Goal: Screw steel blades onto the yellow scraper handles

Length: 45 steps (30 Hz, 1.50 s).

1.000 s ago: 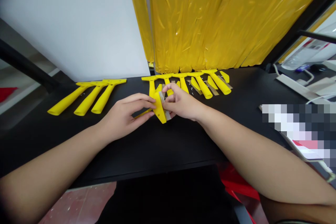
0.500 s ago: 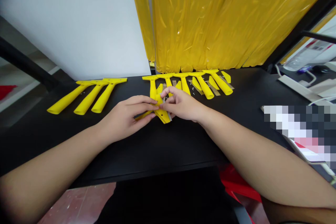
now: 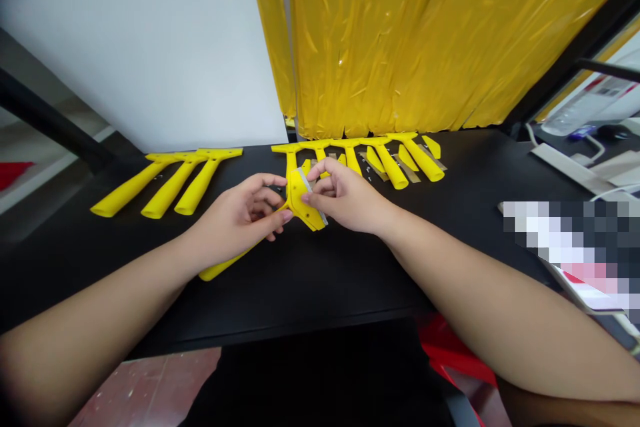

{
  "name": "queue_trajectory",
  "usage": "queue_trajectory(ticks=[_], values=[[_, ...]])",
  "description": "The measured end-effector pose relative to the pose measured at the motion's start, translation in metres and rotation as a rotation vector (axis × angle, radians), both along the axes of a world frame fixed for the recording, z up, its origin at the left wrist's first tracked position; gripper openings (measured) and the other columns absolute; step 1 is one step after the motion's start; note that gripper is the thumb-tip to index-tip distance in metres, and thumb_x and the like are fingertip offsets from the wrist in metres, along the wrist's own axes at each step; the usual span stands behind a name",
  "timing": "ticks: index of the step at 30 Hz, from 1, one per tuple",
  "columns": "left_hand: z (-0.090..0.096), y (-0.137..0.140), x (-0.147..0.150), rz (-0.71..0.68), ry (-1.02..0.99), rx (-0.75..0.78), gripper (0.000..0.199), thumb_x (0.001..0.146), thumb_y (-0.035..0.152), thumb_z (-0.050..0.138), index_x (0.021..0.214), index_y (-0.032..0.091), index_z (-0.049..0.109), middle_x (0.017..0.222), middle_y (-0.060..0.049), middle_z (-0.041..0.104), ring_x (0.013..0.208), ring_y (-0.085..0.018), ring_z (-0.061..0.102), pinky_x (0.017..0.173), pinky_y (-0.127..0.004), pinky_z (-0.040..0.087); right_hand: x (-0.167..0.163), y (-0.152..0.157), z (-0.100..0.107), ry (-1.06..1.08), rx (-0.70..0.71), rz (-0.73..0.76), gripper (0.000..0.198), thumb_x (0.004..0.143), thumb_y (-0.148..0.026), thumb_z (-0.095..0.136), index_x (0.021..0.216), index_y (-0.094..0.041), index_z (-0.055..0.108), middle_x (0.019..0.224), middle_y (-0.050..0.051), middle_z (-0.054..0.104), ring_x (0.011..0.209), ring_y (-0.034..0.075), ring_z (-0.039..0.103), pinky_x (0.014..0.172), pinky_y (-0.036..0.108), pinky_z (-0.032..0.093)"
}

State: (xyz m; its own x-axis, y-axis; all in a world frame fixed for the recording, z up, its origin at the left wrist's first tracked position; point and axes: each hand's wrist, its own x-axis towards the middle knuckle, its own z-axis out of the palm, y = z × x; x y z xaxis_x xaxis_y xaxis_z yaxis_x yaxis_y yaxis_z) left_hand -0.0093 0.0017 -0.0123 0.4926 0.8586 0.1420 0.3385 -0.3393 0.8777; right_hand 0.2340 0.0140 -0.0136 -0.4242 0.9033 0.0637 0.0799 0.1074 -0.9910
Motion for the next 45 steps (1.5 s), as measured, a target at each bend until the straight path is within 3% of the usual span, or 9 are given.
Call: queue_trajectory(ticks=[8, 16, 21, 24, 30, 34, 38, 43, 45], values=[[0.001, -0.002, 0.006, 0.003, -0.146, -0.104, 0.041, 0.090, 0.035, 0.083, 0.118, 0.023, 0.056, 0.089, 0.001, 0.065, 0.068, -0.016, 0.073, 0.054, -0.028, 0.062, -0.003, 0.000, -0.001, 0.068, -0.042, -0.002, 0.049, 0.083, -0.046, 0.090, 0.103, -0.027, 0.049, 0.068, -0.009, 0.063, 0.055, 0.011, 0.052, 0.053, 0.025, 0.036], [0.007, -0.004, 0.013, 0.035, -0.309, -0.385, 0.049, 0.090, 0.033, 0.084, 0.106, 0.027, 0.037, 0.082, 0.006, 0.066, 0.063, -0.017, 0.074, 0.050, -0.030, 0.065, -0.008, -0.007, 0.001, 0.053, -0.059, 0.093, 0.044, 0.084, -0.034, 0.091, 0.101, -0.024, 0.051, 0.072, -0.007, 0.066, 0.061, 0.009, 0.055, 0.053, 0.022, 0.036], [0.009, -0.004, 0.014, 0.030, -0.351, -0.359, 0.048, 0.092, 0.028, 0.080, 0.114, 0.028, 0.037, 0.084, 0.005, 0.068, 0.063, -0.015, 0.073, 0.053, -0.028, 0.064, -0.013, -0.013, 0.005, 0.032, -0.260, 0.176, 0.047, 0.079, -0.029, 0.095, 0.107, -0.022, 0.058, 0.086, -0.002, 0.075, 0.072, 0.012, 0.071, 0.063, 0.023, 0.059], [0.010, -0.001, 0.012, 0.073, -0.387, -0.344, 0.049, 0.093, 0.026, 0.077, 0.124, 0.027, 0.040, 0.085, 0.005, 0.070, 0.062, -0.014, 0.071, 0.054, -0.027, 0.064, -0.015, -0.016, 0.007, -0.026, -0.341, 0.273, 0.037, 0.083, -0.026, 0.092, 0.108, -0.017, 0.067, 0.093, 0.003, 0.079, 0.077, 0.013, 0.076, 0.073, 0.027, 0.068], [0.015, 0.003, 0.009, 0.140, -0.493, -0.397, 0.048, 0.095, 0.019, 0.072, 0.138, 0.024, 0.052, 0.092, 0.001, 0.074, 0.071, -0.015, 0.075, 0.062, -0.028, 0.066, -0.014, -0.015, 0.009, 0.035, -0.322, 0.133, 0.024, 0.091, -0.031, 0.087, 0.098, -0.015, 0.072, 0.082, 0.003, 0.078, 0.070, 0.013, 0.077, 0.069, 0.025, 0.069], [0.021, 0.001, 0.010, 0.190, -0.519, -0.458, 0.052, 0.090, 0.015, 0.078, 0.135, 0.021, 0.053, 0.079, 0.004, 0.072, 0.067, -0.014, 0.074, 0.060, -0.022, 0.062, -0.011, -0.013, 0.013, 0.084, -0.348, 0.070, 0.025, 0.094, -0.036, 0.086, 0.093, -0.015, 0.072, 0.078, 0.003, 0.079, 0.066, 0.013, 0.077, 0.065, 0.024, 0.068], [0.021, 0.000, 0.009, 0.199, -0.574, -0.515, 0.053, 0.084, 0.011, 0.082, 0.129, 0.019, 0.055, 0.084, 0.001, 0.076, 0.069, -0.015, 0.074, 0.063, -0.026, 0.065, -0.010, -0.010, 0.012, 0.099, -0.333, 0.046, 0.029, 0.094, -0.039, 0.085, 0.087, -0.014, 0.073, 0.076, 0.005, 0.080, 0.064, 0.013, 0.077, 0.062, 0.024, 0.068], [0.015, 0.000, 0.011, 0.085, -0.551, -0.698, 0.017, 0.094, 0.023, 0.075, 0.106, 0.013, 0.069, 0.093, -0.010, 0.077, 0.082, -0.021, 0.077, 0.072, -0.035, 0.069, -0.015, -0.008, 0.006, 0.130, -0.292, -0.010, 0.031, 0.092, -0.041, 0.087, 0.085, -0.015, 0.072, 0.074, 0.004, 0.078, 0.062, 0.012, 0.074, 0.060, 0.022, 0.065], [0.013, -0.001, 0.013, 0.089, -0.518, -0.739, 0.018, 0.100, 0.029, 0.068, 0.100, 0.012, 0.070, 0.091, -0.012, 0.076, 0.076, -0.021, 0.076, 0.068, -0.035, 0.069, -0.020, -0.009, 0.004, 0.122, -0.260, -0.030, 0.035, 0.091, -0.046, 0.087, 0.084, -0.015, 0.072, 0.073, 0.003, 0.077, 0.060, 0.011, 0.072, 0.059, 0.022, 0.064]])
